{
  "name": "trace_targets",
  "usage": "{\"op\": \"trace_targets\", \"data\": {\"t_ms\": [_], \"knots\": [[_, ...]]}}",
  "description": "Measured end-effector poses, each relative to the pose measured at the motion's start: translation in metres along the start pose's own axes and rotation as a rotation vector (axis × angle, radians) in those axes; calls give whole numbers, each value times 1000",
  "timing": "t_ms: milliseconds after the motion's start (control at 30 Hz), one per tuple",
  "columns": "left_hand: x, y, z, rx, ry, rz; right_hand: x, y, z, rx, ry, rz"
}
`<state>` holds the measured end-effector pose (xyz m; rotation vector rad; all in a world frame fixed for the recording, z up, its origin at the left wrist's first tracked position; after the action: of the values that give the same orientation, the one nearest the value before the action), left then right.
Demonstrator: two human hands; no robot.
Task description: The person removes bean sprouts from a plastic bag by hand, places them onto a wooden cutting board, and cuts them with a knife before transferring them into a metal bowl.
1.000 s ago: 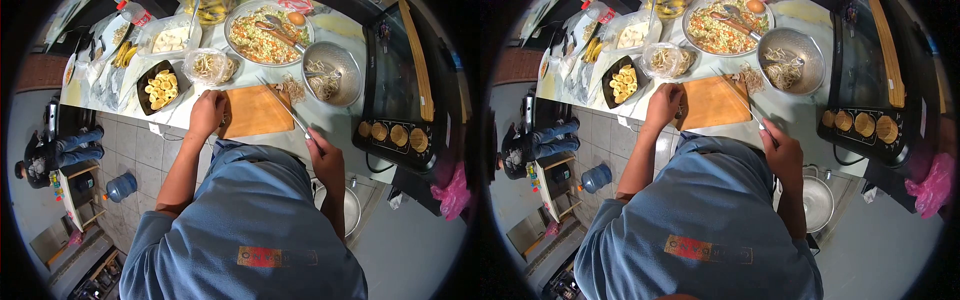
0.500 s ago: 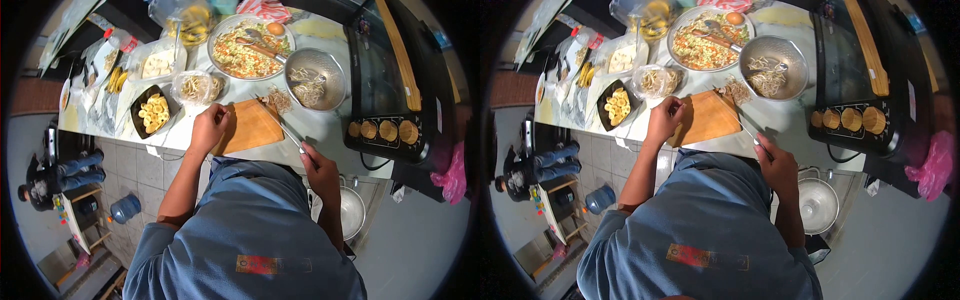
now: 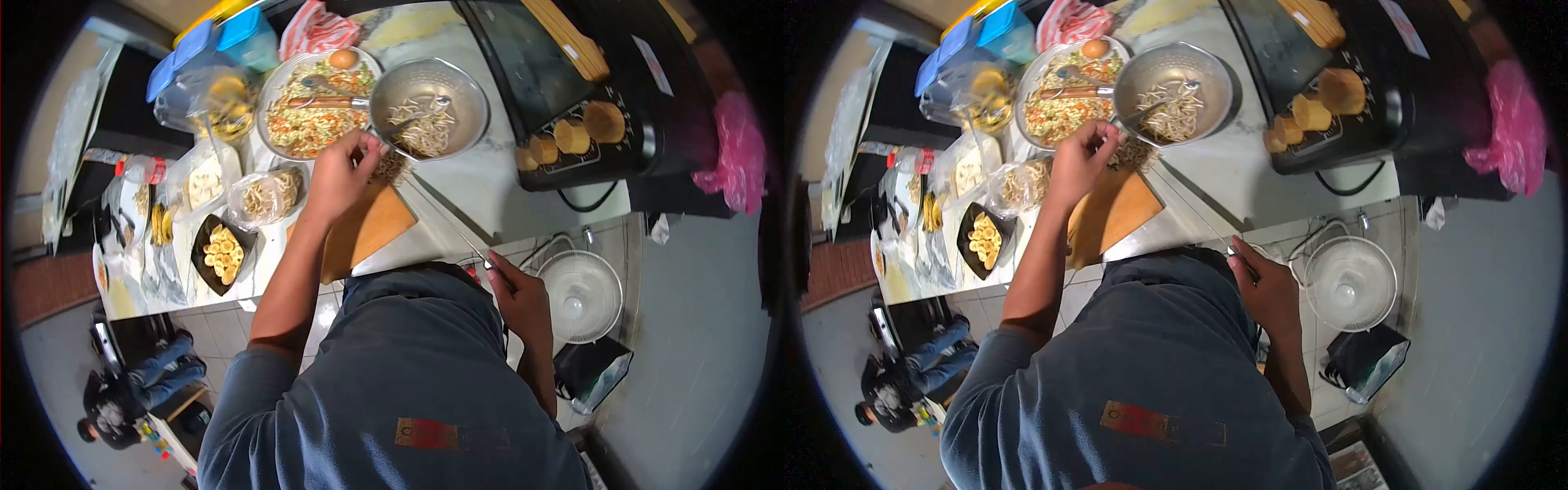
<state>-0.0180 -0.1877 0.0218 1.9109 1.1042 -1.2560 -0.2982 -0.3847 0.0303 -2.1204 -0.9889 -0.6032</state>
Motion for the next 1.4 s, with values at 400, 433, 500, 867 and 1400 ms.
{"op": "trace_targets", "data": {"t_ms": [400, 433, 500, 867, 1400], "knots": [[-12, 52, 40, 63, 147, 132, -18, -25, -4, -56, -13, 59], [-5, 54, 40, 58, 106, 169, -17, -25, -5, -56, -14, 59], [-3, 54, 40, 50, 63, 203, -15, -24, -7, -28, -38, 81], [-22, 56, 40, 94, 304, 280, -13, -14, -3, -91, -30, -59], [-27, 48, 1, 68, 108, 350, 3, -1, -1, -32, -45, -57]]}}
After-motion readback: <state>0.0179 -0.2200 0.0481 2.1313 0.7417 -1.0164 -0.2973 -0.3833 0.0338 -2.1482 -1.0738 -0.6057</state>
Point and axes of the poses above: each hand's wrist, its own y-axis towards the middle knuckle, its own z-axis out of the palm, x = y × z, the point moved 4 cm from there along y, towards the middle knuckle, and after that the axes turned 10 degrees about -y, right-handed, at the moved point
